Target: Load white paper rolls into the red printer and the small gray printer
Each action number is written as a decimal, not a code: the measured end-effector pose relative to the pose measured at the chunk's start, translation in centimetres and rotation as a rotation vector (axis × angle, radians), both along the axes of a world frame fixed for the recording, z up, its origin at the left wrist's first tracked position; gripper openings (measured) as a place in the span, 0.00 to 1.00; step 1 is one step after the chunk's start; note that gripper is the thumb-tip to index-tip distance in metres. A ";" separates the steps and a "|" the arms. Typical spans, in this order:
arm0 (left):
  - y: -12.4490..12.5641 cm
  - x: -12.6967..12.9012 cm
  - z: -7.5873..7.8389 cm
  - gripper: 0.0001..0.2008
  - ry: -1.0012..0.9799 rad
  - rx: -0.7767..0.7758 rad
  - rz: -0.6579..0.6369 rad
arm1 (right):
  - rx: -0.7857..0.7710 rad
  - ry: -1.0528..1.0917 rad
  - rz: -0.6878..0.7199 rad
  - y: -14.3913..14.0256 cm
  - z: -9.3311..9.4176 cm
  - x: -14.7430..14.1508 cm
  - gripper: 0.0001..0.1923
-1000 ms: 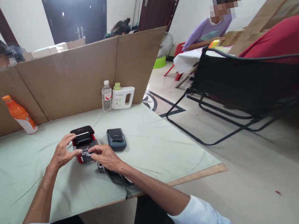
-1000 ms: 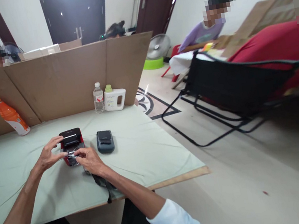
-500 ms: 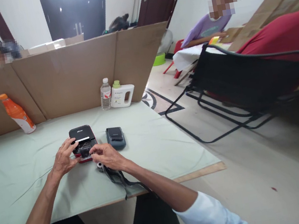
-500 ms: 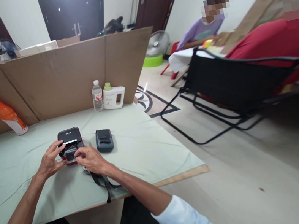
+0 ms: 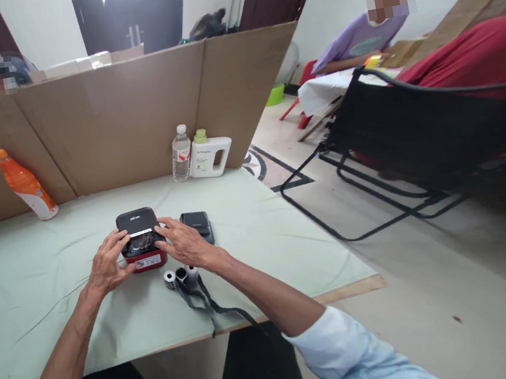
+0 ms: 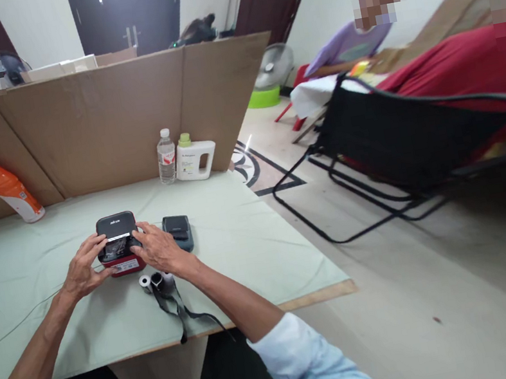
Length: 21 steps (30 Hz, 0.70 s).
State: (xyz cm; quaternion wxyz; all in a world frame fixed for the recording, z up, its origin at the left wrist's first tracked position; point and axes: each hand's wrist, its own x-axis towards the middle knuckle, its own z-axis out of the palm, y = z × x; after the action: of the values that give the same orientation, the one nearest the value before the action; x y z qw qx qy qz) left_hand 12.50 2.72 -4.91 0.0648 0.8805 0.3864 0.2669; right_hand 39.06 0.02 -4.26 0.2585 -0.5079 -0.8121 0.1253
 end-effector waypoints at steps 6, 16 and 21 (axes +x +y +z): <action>-0.1 0.0 0.2 0.31 -0.007 -0.010 0.021 | -0.037 -0.020 0.011 0.1 0.1 -0.1 0.20; -0.2 -0.8 -1.2 0.44 -0.083 -0.196 0.153 | -0.142 0.237 0.092 -0.4 -0.4 0.8 0.36; 0.0 -0.9 -1.5 0.48 -0.093 -0.210 0.164 | -0.185 0.292 0.091 -0.4 -0.7 0.8 0.35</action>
State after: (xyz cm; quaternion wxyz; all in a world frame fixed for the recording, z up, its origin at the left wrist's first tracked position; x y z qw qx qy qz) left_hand 11.59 2.75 -6.40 0.1527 0.8210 0.4794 0.2699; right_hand 39.83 -0.37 -4.92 0.3199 -0.4685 -0.7730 0.2838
